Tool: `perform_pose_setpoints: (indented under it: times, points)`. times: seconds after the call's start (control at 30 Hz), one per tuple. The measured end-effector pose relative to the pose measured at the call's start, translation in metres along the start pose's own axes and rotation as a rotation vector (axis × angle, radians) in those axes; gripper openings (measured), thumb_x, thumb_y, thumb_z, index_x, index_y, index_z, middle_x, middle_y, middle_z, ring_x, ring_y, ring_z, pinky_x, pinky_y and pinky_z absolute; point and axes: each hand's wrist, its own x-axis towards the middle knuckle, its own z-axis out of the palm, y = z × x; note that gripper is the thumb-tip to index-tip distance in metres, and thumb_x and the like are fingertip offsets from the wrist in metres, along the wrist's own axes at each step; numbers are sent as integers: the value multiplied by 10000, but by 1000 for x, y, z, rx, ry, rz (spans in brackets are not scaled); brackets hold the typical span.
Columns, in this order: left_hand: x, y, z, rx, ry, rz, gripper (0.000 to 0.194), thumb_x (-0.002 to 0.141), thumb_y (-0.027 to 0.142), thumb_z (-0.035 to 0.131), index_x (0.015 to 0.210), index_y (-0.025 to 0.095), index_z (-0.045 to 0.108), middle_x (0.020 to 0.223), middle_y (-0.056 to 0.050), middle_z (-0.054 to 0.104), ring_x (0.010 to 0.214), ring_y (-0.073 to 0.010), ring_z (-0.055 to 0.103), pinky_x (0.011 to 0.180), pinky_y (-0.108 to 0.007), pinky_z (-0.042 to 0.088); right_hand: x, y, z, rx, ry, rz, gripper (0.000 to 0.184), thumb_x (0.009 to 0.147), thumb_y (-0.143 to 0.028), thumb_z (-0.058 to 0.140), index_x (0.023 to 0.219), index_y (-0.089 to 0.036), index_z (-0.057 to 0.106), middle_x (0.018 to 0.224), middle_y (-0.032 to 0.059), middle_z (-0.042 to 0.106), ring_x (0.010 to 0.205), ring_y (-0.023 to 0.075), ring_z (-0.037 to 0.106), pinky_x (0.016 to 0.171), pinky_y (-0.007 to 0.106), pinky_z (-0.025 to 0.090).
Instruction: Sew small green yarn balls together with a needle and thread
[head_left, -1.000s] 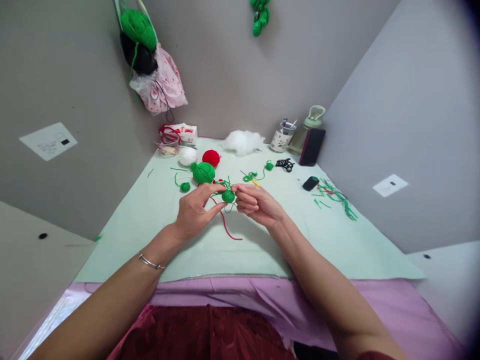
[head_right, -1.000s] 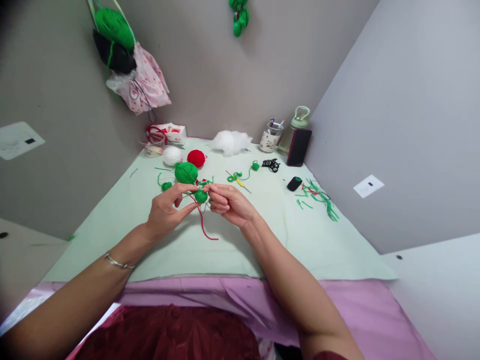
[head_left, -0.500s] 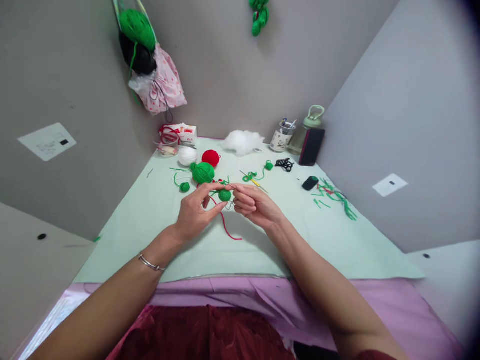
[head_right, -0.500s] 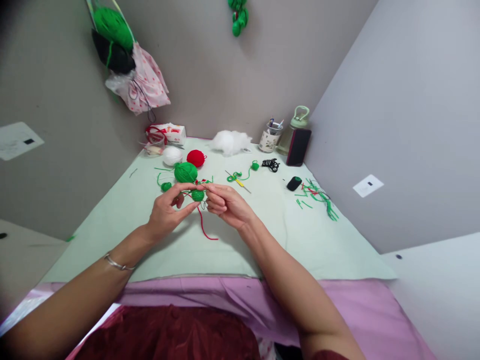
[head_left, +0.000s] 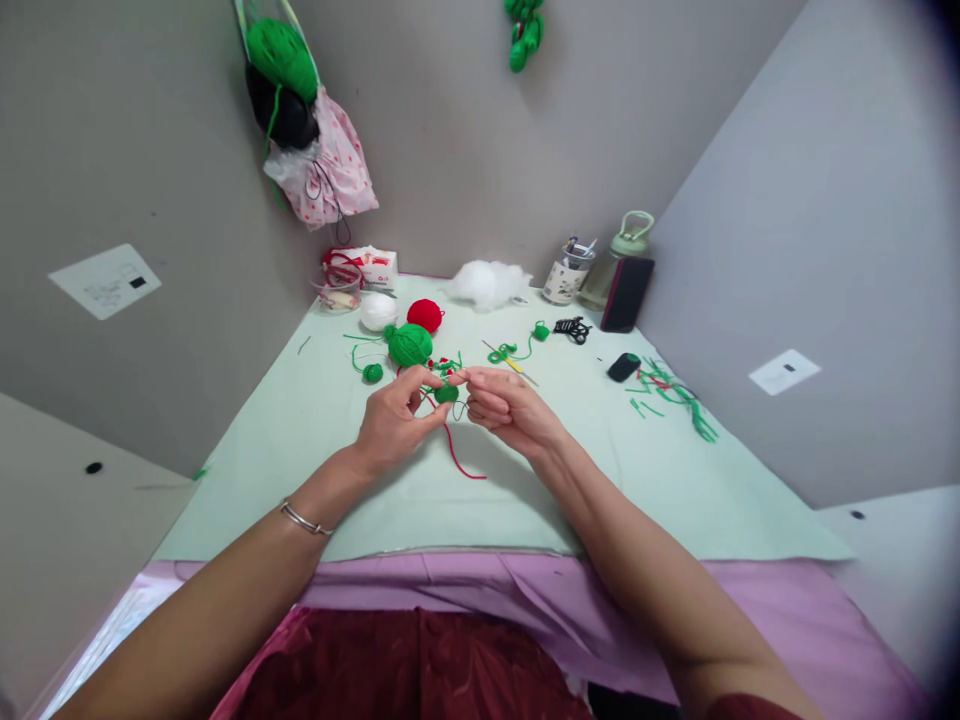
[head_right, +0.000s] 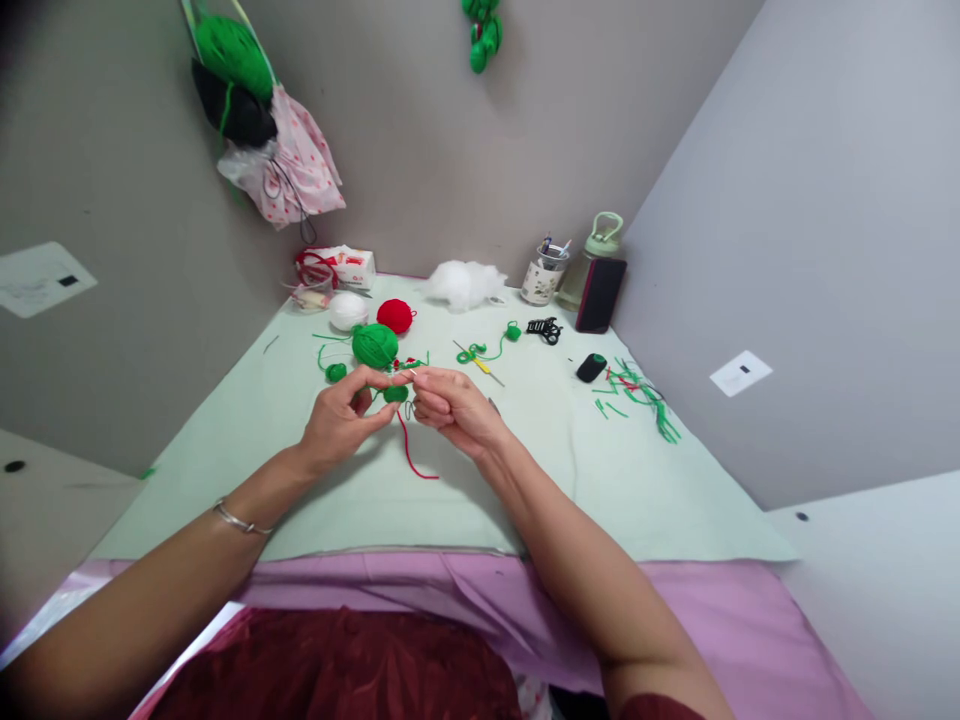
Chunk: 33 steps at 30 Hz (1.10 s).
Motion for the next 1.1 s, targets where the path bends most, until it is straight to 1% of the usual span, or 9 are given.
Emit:
perform_pose_setpoints:
  times: [0.17, 0.3, 0.43, 0.5, 0.63, 0.7, 0.87, 0.97, 1.1]
  points:
    - [4, -2, -4, -108, 40, -49, 285, 801, 283, 690, 1076, 225, 644, 1062, -23, 679, 581, -73, 448, 605, -242, 403, -6, -3, -3, -414, -2, -46, 268, 916, -382, 640, 1016, -143, 711, 500, -85, 393, 477, 67, 296, 490, 215, 235]
    - [8, -5, -6, -253, 83, -38, 260, 795, 296, 723, 1030, 207, 656, 976, -24, 671, 711, -112, 554, 658, -239, 444, -9, 1, 0, -590, -44, -52, 324, 954, -407, 588, 1122, -155, 702, 551, -54, 517, 504, 82, 414, 525, 221, 352]
    - [13, -8, -8, -458, 117, -86, 307, 759, 313, 782, 1001, 195, 634, 892, -11, 659, 747, -124, 591, 695, -246, 481, -9, 0, 0, -691, -48, -77, 355, 955, -448, 575, 1115, -174, 734, 878, 42, 710, 523, 62, 462, 544, 233, 408]
    - [15, -8, -9, -545, 120, -110, 326, 743, 312, 798, 994, 195, 625, 884, -13, 657, 708, -120, 598, 601, -230, 457, -9, -3, -2, -721, 67, -139, 349, 931, -460, 605, 1067, -178, 758, 983, 59, 712, 522, 55, 462, 537, 240, 407]
    - [17, -5, -9, -634, 98, -125, 342, 758, 294, 786, 1059, 207, 648, 897, -16, 648, 694, -119, 615, 540, -221, 443, -8, -9, -7, -676, 313, -215, 370, 930, -452, 605, 1116, -169, 753, 603, -26, 534, 487, 75, 349, 480, 242, 306]
    - [16, -4, -8, -652, 76, -133, 316, 772, 287, 773, 1059, 208, 667, 906, -17, 650, 699, -116, 619, 547, -222, 454, -7, -10, -9, -608, 314, -200, 369, 943, -423, 582, 1157, -157, 724, 568, -47, 459, 501, 80, 327, 482, 241, 283]
    - [14, -3, -6, -682, 50, -147, 311, 786, 271, 764, 1076, 203, 672, 920, -20, 651, 764, -129, 645, 589, -224, 478, -6, -4, -7, -465, 157, -120, 341, 922, -343, 592, 1211, -163, 606, 820, 17, 661, 582, 85, 499, 585, 255, 424]
    - [14, -3, -5, -671, 43, -160, 326, 780, 272, 769, 1082, 195, 673, 946, -30, 657, 756, -130, 651, 600, -234, 486, -4, 1, -3, -454, 154, -160, 285, 905, -426, 629, 1057, -190, 578, 819, 26, 696, 577, 110, 595, 581, 268, 462]
    - [14, -5, -4, -671, 19, -161, 326, 783, 285, 771, 1075, 189, 664, 954, -37, 684, 733, -131, 661, 590, -239, 481, -4, 5, 0, -616, 265, -305, 216, 830, -391, 741, 824, -184, 678, 774, 22, 664, 640, 121, 587, 590, 266, 447]
